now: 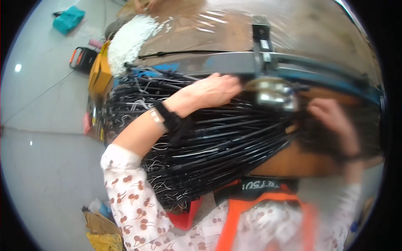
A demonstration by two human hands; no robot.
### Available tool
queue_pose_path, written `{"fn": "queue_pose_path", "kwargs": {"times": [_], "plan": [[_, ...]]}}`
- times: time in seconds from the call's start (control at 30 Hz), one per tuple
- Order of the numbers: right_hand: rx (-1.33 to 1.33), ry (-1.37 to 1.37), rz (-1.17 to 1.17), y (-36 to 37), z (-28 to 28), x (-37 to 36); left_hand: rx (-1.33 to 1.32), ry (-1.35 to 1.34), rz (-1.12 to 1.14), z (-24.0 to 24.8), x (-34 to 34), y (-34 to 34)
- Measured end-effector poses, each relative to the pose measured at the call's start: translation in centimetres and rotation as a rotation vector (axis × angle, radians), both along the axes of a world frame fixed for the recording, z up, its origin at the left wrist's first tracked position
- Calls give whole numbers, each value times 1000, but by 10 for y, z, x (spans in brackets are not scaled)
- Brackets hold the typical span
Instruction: The recorder is assembling a product by inserting black rods into a specialized mechanical fixture on a workbench.
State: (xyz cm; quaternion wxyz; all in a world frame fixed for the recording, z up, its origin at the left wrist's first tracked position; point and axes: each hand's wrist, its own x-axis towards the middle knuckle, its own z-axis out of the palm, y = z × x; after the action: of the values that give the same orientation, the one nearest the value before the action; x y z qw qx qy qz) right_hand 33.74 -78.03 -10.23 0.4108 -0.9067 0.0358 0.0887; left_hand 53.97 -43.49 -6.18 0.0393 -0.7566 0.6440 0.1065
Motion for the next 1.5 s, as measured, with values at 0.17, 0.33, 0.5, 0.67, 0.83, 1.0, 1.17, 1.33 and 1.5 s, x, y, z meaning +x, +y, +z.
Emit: {"fn": "queue_pose_path", "kwargs": {"times": [0.17,0.33,0.5,0.67,0.83,1.0,1.17,1.33,1.5], "plan": [[-114,-165,256,2,-16,-5,-90,-27,-33,14,-10,22],[-195,-394,317,11,-37,-11,-88,-135,35,35,-36,27],[-321,-450,98,10,-48,-29,-31,-75,169,63,-42,36],[-130,-532,191,12,-50,-29,-65,249,168,68,-53,29],[-45,-777,209,12,-50,-32,-261,125,173,34,-88,-19],[100,-799,-5,14,-46,-64,-304,186,126,34,-108,-58],[39,-879,-113,10,-55,-78,-293,265,83,39,-120,-79],[-410,-1117,11,7,-28,-79,-248,164,122,63,-143,-95],[-332,-1159,-120,-44,-20,-74,-353,31,-3,83,-141,-137]]}}
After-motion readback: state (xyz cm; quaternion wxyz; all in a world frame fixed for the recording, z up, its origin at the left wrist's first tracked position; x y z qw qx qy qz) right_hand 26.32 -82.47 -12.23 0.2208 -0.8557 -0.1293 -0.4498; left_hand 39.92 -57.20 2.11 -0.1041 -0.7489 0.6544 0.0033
